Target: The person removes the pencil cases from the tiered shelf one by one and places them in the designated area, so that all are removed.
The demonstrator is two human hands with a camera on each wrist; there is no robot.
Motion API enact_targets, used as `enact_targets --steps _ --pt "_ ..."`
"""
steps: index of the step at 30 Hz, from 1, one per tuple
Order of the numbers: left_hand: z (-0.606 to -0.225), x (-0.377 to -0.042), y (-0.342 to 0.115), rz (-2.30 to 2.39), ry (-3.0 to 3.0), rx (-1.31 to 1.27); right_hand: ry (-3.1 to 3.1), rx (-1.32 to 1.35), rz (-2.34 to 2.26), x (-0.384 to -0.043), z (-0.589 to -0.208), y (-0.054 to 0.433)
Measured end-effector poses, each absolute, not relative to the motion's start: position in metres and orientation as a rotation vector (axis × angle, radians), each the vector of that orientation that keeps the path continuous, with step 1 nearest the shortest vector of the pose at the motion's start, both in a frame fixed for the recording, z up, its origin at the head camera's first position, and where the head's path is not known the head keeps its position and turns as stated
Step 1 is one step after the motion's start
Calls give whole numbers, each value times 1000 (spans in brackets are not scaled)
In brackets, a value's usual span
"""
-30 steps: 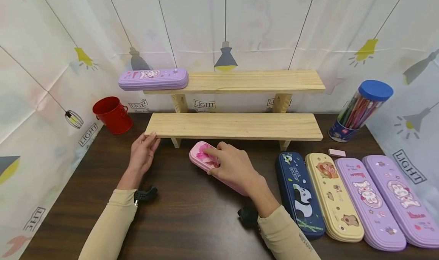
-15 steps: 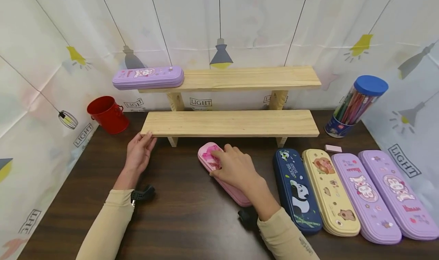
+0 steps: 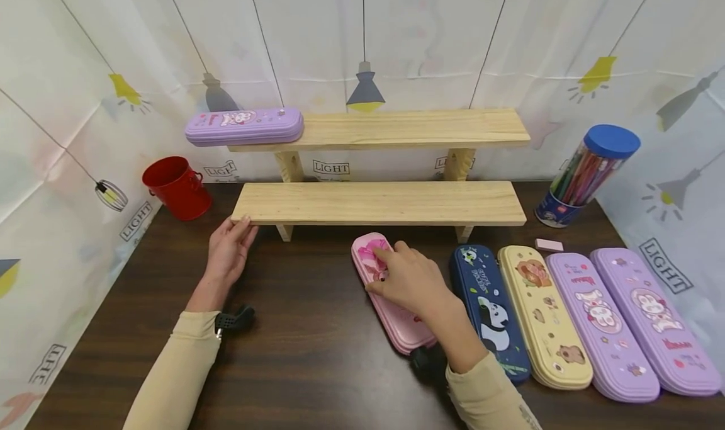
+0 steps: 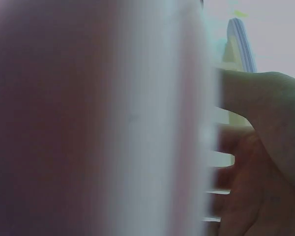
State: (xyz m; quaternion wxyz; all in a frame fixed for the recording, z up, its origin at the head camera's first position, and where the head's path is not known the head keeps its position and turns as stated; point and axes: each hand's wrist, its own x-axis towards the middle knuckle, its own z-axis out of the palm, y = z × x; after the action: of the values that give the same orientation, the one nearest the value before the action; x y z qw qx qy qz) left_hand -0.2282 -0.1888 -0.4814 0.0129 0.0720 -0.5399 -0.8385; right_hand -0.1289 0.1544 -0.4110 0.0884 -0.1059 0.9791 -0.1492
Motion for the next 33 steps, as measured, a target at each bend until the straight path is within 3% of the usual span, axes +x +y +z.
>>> enact_targets --steps 16,33 --pt "-480 -228 -191 -2640 -1635 267 2748 -179 -504 -116 -397 188" --pt "-477 -226 -188 -2637 -1670 251 2705 -49 -272 -107 -382 204"
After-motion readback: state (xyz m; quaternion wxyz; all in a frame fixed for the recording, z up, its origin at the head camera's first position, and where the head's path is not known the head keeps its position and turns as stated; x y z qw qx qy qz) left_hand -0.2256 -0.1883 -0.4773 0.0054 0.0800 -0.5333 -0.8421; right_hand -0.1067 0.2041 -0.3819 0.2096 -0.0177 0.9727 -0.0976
